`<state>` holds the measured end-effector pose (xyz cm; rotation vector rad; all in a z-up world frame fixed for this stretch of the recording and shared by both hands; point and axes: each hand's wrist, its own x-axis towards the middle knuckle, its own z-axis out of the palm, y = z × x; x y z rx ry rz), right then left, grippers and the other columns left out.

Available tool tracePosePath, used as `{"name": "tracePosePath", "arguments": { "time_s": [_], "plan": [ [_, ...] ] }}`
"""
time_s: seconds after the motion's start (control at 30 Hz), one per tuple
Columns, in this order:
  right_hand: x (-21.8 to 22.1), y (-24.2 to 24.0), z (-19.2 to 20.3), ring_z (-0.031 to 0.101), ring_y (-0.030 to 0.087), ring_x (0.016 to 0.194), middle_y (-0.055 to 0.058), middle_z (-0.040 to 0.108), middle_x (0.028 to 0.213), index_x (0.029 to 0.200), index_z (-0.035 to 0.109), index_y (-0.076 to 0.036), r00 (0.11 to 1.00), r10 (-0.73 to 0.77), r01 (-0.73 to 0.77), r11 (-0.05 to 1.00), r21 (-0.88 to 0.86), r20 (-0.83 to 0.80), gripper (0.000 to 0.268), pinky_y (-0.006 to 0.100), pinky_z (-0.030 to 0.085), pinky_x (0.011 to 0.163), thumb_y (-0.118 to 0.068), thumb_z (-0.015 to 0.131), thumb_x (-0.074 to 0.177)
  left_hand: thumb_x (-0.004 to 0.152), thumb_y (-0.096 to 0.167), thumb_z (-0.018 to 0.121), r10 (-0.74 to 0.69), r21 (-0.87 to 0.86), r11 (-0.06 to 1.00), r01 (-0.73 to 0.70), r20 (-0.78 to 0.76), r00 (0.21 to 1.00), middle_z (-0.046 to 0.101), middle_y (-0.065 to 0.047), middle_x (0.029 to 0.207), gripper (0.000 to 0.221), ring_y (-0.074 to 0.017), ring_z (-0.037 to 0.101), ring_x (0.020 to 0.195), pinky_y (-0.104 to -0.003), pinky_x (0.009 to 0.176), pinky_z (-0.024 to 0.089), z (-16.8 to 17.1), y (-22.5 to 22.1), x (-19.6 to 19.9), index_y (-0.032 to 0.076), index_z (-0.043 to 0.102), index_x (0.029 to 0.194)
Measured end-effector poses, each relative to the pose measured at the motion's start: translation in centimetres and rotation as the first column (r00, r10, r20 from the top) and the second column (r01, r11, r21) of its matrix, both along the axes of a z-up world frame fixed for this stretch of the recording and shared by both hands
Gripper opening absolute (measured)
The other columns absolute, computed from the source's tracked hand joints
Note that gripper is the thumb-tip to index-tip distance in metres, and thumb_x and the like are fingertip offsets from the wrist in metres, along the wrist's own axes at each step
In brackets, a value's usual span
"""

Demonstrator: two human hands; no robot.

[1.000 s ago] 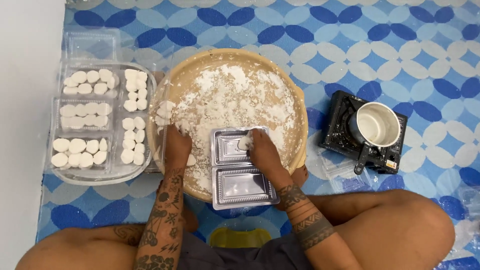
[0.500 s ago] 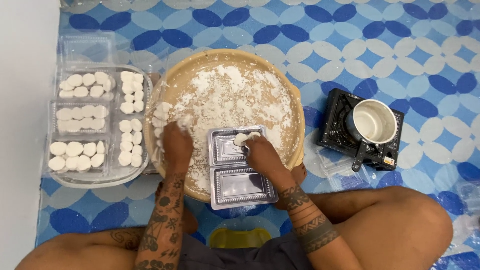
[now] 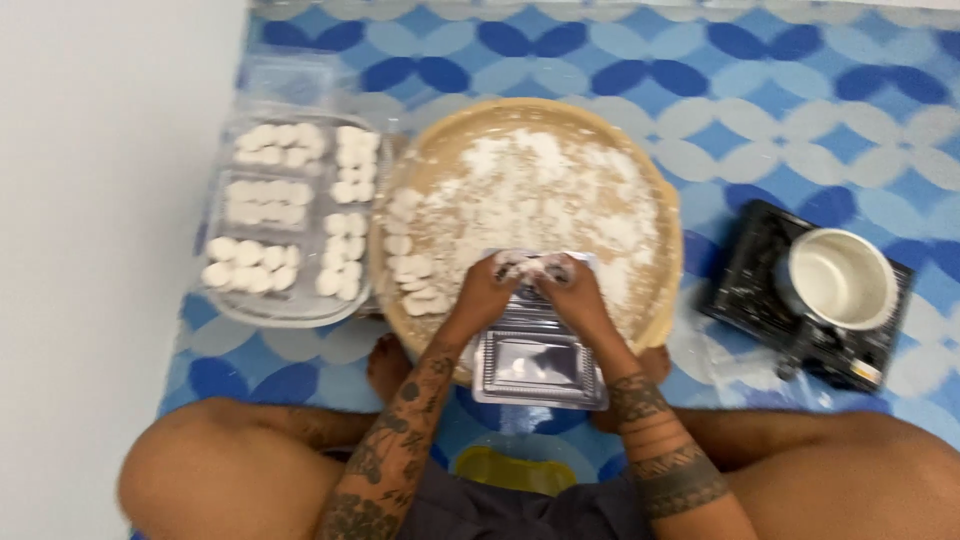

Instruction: The person places circular food items from a large tray into plastic containers by hand.

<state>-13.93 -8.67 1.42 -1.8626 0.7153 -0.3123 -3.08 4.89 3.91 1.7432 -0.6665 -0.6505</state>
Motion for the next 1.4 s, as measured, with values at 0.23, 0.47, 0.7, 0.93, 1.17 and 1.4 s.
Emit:
{"name": "tracePosePath", "arguments": {
  "time_s": [0.23,0.47,0.7,0.93,1.17,1.4],
  "plan": [
    [-0.1,1.0,0.3,0.069,0.044,0.109,0.02,0.076,0.103,0.115,0.072,-0.011,0.931,0.054,-0.127,0.975,-0.181,-0.361,0.029,0.055,0.052,0.096,-0.026,0.069,0.091,0.084,0.018,0.075,-0.011,0.341,0.933,-0.115,0.347,0.938,0.067,-0.03,0.115,0.049,-0.0483,0.064,0.113,-0.056,0.098,0.051,1.7,3.7,3.4,-0.002,0.062,0.127],
    [0.4,1.6,0.7,0.067,0.046,0.111,0.022,0.074,0.108,0.121,0.058,-0.011,0.909,0.05,-0.142,0.971,-0.193,-0.414,0.032,0.058,0.052,0.095,-0.022,0.066,0.092,0.086,0.01,0.071,0.123,0.43,0.846,-0.314,0.416,0.901,0.051,-0.03,0.142,0.065,-0.0457,0.052,0.133,-0.051,0.113,0.043,0.0,5.8,7.7,-0.011,0.046,0.142],
    [0.8,2.0,0.6,0.067,0.044,0.103,0.019,0.072,0.098,0.112,0.065,-0.009,0.924,0.099,-0.262,0.868,-0.421,-0.37,0.023,0.054,0.056,0.085,-0.015,0.065,0.09,0.084,-0.005,0.064,0.079,0.348,0.888,-0.3,0.528,0.846,0.045,-0.03,0.147,0.059,-0.0459,0.047,0.138,-0.049,0.119,0.038,0.5,3.7,9.5,-0.015,0.047,0.14],
    [0.7,2.3,-1.9,0.066,0.037,0.097,0.015,0.063,0.097,0.117,0.064,-0.01,0.916,0.087,-0.316,0.758,-0.571,-0.392,0.026,0.047,0.058,0.076,-0.013,0.063,0.091,0.078,-0.001,0.073,-0.019,0.395,0.841,-0.369,0.704,0.71,0.057,-0.024,0.132,0.057,-0.0397,0.053,0.128,-0.045,0.111,0.043,-2.8,3.0,13.4,-0.011,0.056,0.132],
    [0.4,2.2,0.2,0.066,0.037,0.092,0.014,0.058,0.094,0.122,0.069,-0.018,0.913,0.111,-0.332,0.76,-0.559,-0.392,0.036,0.045,0.059,0.072,-0.012,0.063,0.087,0.085,-0.004,0.064,-0.005,0.435,0.731,-0.525,0.773,0.634,0.057,-0.016,0.123,0.048,-0.0325,0.053,0.114,-0.042,0.09,0.05,-4.4,1.2,14.9,-0.004,0.063,0.132],
    [-0.9,2.5,3.3,0.065,0.05,0.102,0.023,0.061,0.105,0.135,0.065,-0.018,0.942,0.085,-0.199,0.92,-0.337,-0.326,0.044,0.056,0.056,0.084,-0.022,0.063,0.091,0.083,-0.005,0.065,0.06,0.327,0.726,-0.605,0.846,0.529,0.056,-0.016,0.107,0.028,-0.0327,0.057,0.101,-0.04,0.079,0.053,-4.5,0.9,15.5,-0.006,0.072,0.11]
  ]
}}
